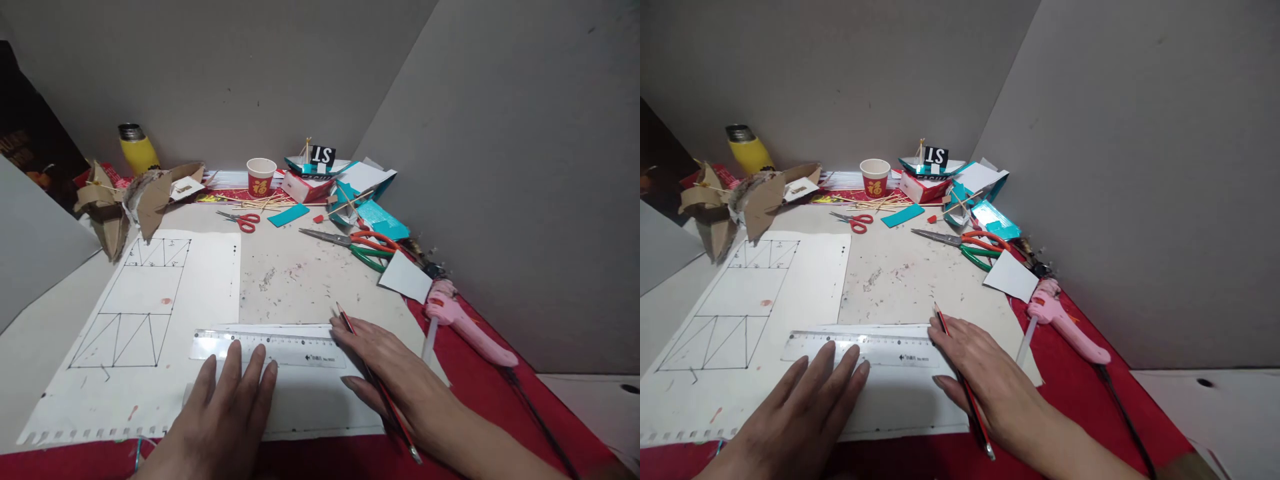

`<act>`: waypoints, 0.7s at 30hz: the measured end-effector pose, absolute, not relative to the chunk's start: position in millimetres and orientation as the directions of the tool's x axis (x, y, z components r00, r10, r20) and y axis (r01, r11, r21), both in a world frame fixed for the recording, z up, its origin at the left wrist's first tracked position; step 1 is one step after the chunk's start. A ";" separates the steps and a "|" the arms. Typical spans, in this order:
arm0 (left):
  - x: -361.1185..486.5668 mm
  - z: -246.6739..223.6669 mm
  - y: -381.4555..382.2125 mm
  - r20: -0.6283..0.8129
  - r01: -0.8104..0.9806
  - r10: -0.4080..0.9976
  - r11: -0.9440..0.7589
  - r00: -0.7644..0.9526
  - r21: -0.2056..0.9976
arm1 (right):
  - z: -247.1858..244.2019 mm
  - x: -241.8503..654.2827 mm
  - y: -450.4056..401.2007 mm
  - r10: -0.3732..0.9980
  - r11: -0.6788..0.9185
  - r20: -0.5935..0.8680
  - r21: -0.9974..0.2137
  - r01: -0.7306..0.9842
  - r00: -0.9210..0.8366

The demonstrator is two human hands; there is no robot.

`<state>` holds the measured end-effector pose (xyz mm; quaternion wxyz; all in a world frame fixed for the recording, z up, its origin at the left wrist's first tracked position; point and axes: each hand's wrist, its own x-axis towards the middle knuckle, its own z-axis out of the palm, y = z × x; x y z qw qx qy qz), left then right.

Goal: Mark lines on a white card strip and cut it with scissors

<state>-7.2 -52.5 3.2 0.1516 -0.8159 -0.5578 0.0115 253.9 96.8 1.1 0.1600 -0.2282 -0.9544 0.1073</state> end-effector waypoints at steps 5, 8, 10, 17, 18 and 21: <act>-10.3 3.7 -50.9 0.121 0.915 0.929 -0.312 0.350 -0.256 | -2.3 254.3 97.4 0.474 0.873 0.283 -0.271 0.405 -0.834; -12.7 6.0 -49.2 0.096 0.918 0.933 -0.316 0.347 -0.240 | -3.7 254.7 97.9 0.468 0.876 0.287 -0.275 0.396 -0.836; -13.7 6.8 -48.1 0.103 0.917 0.930 -0.320 0.352 -0.236 | -3.7 255.2 98.0 0.468 0.876 0.284 -0.274 0.397 -0.837; -11.3 3.7 -48.0 0.161 0.943 0.942 -0.260 0.295 -0.208 | -2.7 256.1 98.1 0.452 0.884 0.252 -0.256 0.392 -0.856; -11.5 3.3 -48.4 0.168 0.945 0.943 -0.252 0.288 -0.206 | -2.7 256.0 98.3 0.454 0.883 0.246 -0.254 0.395 -0.856; -14.3 3.1 -49.4 0.181 0.941 0.937 -0.260 0.300 -0.215 | -3.2 256.2 98.6 0.457 0.881 0.236 -0.252 0.400 -0.858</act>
